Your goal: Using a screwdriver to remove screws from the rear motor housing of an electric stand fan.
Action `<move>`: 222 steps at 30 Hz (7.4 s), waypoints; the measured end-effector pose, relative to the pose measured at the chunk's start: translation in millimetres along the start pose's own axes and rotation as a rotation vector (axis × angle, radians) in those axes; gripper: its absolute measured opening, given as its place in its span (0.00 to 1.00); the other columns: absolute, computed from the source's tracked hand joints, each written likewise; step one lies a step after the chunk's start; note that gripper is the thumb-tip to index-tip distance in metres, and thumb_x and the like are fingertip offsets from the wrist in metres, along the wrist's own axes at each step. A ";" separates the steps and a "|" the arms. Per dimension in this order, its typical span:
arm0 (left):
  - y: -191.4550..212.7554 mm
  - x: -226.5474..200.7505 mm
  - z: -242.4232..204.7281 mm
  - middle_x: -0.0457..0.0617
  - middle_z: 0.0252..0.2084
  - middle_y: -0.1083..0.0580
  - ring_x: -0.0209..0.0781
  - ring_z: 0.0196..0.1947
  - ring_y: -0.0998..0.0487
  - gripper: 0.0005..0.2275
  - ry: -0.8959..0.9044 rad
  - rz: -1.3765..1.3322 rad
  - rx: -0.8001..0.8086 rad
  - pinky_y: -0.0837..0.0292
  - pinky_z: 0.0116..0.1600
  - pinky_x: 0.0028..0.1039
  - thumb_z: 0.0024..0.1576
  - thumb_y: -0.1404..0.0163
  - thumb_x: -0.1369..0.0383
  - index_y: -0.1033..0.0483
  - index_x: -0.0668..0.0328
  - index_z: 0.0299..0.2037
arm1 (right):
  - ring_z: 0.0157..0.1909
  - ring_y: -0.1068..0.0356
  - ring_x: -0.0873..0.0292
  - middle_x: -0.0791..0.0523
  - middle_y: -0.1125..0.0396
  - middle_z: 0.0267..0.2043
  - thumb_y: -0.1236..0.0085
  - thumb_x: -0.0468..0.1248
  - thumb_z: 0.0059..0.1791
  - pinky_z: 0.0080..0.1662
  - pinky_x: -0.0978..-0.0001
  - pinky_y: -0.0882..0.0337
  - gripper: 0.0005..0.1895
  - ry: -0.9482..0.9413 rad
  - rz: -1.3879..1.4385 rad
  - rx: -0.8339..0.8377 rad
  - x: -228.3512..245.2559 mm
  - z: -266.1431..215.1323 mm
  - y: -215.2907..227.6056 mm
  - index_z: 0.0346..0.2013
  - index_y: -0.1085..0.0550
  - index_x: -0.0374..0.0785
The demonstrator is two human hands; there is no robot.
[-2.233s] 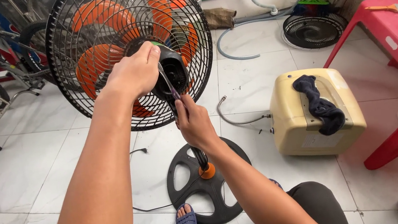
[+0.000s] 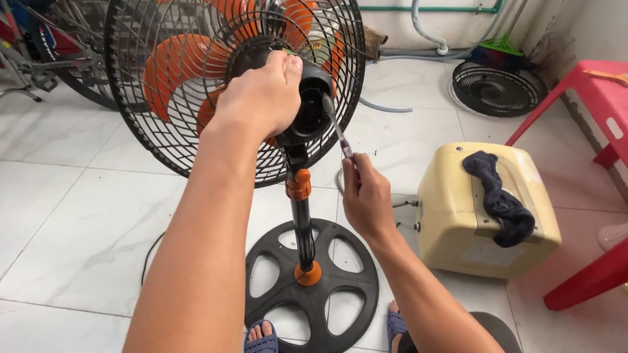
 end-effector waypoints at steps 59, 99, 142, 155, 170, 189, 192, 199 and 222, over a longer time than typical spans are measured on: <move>2.0 2.9 -0.1 0.67 0.62 0.29 0.69 0.65 0.32 0.29 0.050 0.043 0.025 0.39 0.67 0.57 0.65 0.82 0.45 0.47 0.43 0.73 | 0.32 0.28 0.42 0.48 0.30 0.26 0.55 0.46 0.59 0.39 0.48 0.31 0.12 -0.268 0.157 0.096 -27.5 -18.5 -16.0 0.48 0.27 0.46; 4.3 4.4 -7.6 0.68 0.61 0.29 0.68 0.66 0.33 0.30 0.039 -0.044 0.001 0.44 0.70 0.54 0.64 0.82 0.43 0.45 0.42 0.72 | 0.31 0.27 0.49 0.53 0.30 0.25 0.56 0.44 0.59 0.40 0.56 0.28 0.11 -0.087 0.051 0.162 12.2 29.1 -10.7 0.43 0.27 0.44; 21.0 -20.1 -43.8 0.35 0.77 0.43 0.44 0.77 0.48 0.40 0.137 -0.307 0.055 0.60 0.76 0.43 0.52 0.88 0.41 0.46 0.41 0.75 | 0.21 0.44 0.59 0.55 0.38 0.21 0.57 0.41 0.59 0.27 0.64 0.45 0.11 -0.046 0.189 0.399 29.2 -18.0 -18.0 0.37 0.34 0.39; 17.6 -19.7 -40.0 0.37 0.78 0.49 0.41 0.79 0.56 0.41 0.097 -0.221 0.031 0.69 0.76 0.41 0.50 0.88 0.41 0.47 0.42 0.75 | 0.27 0.39 0.59 0.58 0.33 0.29 0.59 0.40 0.59 0.33 0.65 0.41 0.10 0.024 0.314 0.391 49.7 -8.6 -12.2 0.39 0.33 0.39; 23.0 -24.6 -47.3 0.37 0.79 0.48 0.42 0.77 0.50 0.39 0.153 -0.195 0.029 0.63 0.75 0.39 0.52 0.85 0.42 0.44 0.38 0.74 | 0.22 0.49 0.62 0.58 0.43 0.20 0.58 0.42 0.59 0.28 0.68 0.47 0.11 -0.114 0.348 0.436 42.0 -11.5 -9.4 0.40 0.31 0.39; 16.8 -13.0 -33.8 0.34 0.76 0.40 0.38 0.76 0.45 0.36 0.072 -0.297 0.017 0.57 0.74 0.36 0.55 0.82 0.43 0.45 0.45 0.72 | 0.19 0.49 0.63 0.59 0.43 0.18 0.59 0.45 0.59 0.26 0.67 0.49 0.12 -0.191 0.318 0.461 39.6 -14.4 -16.9 0.40 0.32 0.41; 20.0 -17.3 -41.3 0.31 0.77 0.42 0.39 0.76 0.46 0.36 0.112 -0.275 0.041 0.58 0.75 0.39 0.55 0.84 0.43 0.47 0.41 0.74 | 0.20 0.51 0.63 0.61 0.46 0.18 0.59 0.44 0.59 0.27 0.68 0.49 0.13 -0.139 0.314 0.443 42.5 -24.6 -9.3 0.40 0.30 0.39; 19.5 -14.1 -37.0 0.35 0.76 0.41 0.43 0.74 0.43 0.34 0.075 -0.282 0.015 0.55 0.74 0.40 0.57 0.82 0.44 0.45 0.43 0.73 | 0.19 0.51 0.64 0.60 0.46 0.18 0.57 0.41 0.59 0.26 0.69 0.50 0.12 -0.249 0.320 0.487 41.5 -44.0 -9.5 0.37 0.32 0.39; 17.8 -17.0 -40.4 0.55 0.73 0.39 0.61 0.71 0.41 0.32 0.102 -0.182 0.045 0.49 0.70 0.52 0.61 0.83 0.45 0.50 0.43 0.74 | 0.21 0.53 0.64 0.60 0.48 0.18 0.59 0.43 0.60 0.28 0.66 0.51 0.15 -0.328 0.097 0.388 44.7 -26.0 19.1 0.30 0.38 0.41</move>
Point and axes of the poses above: each hand's wrist, its own z-axis towards the middle knuckle, its own y-axis out of the back of the hand, x = y × z, the point moved 7 cm from there along z, towards the middle knuckle
